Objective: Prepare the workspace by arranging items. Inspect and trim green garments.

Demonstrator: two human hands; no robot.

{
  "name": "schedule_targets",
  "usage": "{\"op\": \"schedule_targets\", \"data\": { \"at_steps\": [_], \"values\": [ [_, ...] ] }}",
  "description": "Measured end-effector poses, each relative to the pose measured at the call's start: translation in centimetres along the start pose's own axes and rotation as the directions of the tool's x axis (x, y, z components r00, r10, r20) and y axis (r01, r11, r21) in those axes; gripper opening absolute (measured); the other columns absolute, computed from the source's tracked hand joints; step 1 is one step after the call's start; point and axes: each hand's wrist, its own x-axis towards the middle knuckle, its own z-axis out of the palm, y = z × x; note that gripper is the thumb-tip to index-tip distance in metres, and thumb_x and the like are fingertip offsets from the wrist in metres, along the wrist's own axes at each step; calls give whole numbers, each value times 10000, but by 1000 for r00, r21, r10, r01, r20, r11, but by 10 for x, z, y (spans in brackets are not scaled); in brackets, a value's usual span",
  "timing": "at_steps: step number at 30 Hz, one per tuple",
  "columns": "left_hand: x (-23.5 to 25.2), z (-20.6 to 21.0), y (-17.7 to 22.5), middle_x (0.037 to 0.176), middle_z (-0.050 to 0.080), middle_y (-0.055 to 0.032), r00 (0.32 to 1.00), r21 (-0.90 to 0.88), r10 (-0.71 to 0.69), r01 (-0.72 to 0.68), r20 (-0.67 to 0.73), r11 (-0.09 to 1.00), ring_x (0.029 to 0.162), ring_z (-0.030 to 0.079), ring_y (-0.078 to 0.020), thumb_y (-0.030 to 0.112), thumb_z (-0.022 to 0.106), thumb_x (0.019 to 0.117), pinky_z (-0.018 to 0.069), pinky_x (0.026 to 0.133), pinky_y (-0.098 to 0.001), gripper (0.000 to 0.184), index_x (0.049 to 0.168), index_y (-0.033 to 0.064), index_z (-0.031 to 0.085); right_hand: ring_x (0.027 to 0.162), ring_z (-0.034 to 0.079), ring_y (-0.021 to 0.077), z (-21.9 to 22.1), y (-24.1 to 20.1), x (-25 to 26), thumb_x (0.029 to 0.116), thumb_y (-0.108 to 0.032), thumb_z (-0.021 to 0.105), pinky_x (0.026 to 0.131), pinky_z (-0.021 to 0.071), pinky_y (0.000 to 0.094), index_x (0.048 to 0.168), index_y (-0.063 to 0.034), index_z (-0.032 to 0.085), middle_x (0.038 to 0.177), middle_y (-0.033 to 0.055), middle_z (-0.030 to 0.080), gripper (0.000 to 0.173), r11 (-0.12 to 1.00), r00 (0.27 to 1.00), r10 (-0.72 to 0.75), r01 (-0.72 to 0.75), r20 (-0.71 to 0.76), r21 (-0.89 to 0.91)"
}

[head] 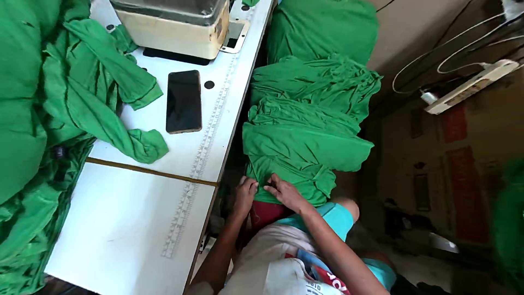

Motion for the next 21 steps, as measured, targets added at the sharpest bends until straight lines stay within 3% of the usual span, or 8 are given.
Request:
{"op": "schedule_targets", "data": {
  "at_steps": [3, 7, 10, 13, 15, 17, 19, 21],
  "values": [
    [0, -1, 2, 1319, 582, -240, 999, -3, 12, -12, -31, 1000, 1101, 654, -264, 141, 543, 1052, 567, 928, -360, 249, 1134, -48, 683, 1125, 657, 415, -8, -14, -1, 1083, -333, 505, 979, 490, 603, 1373, -17, 534, 1174, 236, 677, 430, 988, 997, 27, -15, 76, -152],
    [0, -2, 4, 1324, 582, -233, 998, -4, 31, -31, -50, 999, 1126, 640, -260, 152, 559, 1045, 552, 943, -346, 246, 1124, -38, 696, 1152, 649, 427, -8, -31, 2, 1094, -337, 472, 998, 478, 608, 1413, -45, 509, 1198, 242, 675, 435, 959, 989, 64, -24, 134, -281],
    [-1, -2, 3, 1312, 594, -227, 998, 8, 33, -32, -57, 999, 1123, 645, -257, 149, 560, 1046, 554, 946, -353, 243, 1116, -40, 695, 1141, 657, 435, -1, -34, 4, 1097, -325, 463, 985, 486, 618, 1415, -61, 527, 1195, 238, 684, 418, 946, 989, 49, -1, 142, -324],
    [-1, -3, 1, 1245, 632, -233, 985, 41, 19, -12, -173, 999, 1109, 652, -292, 137, 528, 1054, 535, 977, -405, 256, 1116, -64, 673, 1120, 666, 428, 0, -32, 2, 1096, -319, 467, 974, 496, 613, 1393, -57, 542, 1171, 231, 691, 402, 962, 991, 24, 13, 128, -273],
    [5, -6, 2, 1218, 647, -249, 971, 75, -16, 35, -240, 997, 1162, 628, -349, 173, 502, 1071, 488, 1045, -470, 310, 1140, -77, 671, 1075, 680, 405, -4, -23, -4, 1069, -363, 527, 949, 510, 605, 1359, -49, 556, 1131, 216, 698, 429, 992, 998, 2, 6, 57, -129],
    [16, -6, 6, 1163, 662, -244, 962, 107, -13, 44, -273, 993, 1148, 628, -368, 225, 486, 1082, 481, 1046, -504, 362, 1119, -75, 685, 1016, 689, 371, -7, -9, -11, 991, -430, 650, 908, 530, 591, 1327, -61, 573, 1090, 190, 701, 504, 1000, 998, 25, -26, -65, -13],
    [31, 0, 14, 1111, 680, -231, 968, 117, 20, 9, -249, 993, 1106, 649, -355, 240, 493, 1080, 498, 1017, -502, 369, 1081, -69, 695, 1047, 685, 352, -9, 6, -17, 948, -385, 717, 922, 532, 576, 1311, -50, 600, 1162, 186, 691, 509, 998, 980, 55, -50, -192, 33],
    [47, 9, 27, 1143, 685, -212, 986, 143, 19, 4, -164, 990, 1139, 642, -340, 296, 504, 1075, 482, 1042, -497, 394, 1100, -45, 700, 1111, 664, 345, -12, 21, -22, 944, -281, 712, 948, 530, 556, 1298, -28, 627, 1287, 188, 638, 443, 998, 964, 58, -54, -258, 26]
  ]
}}
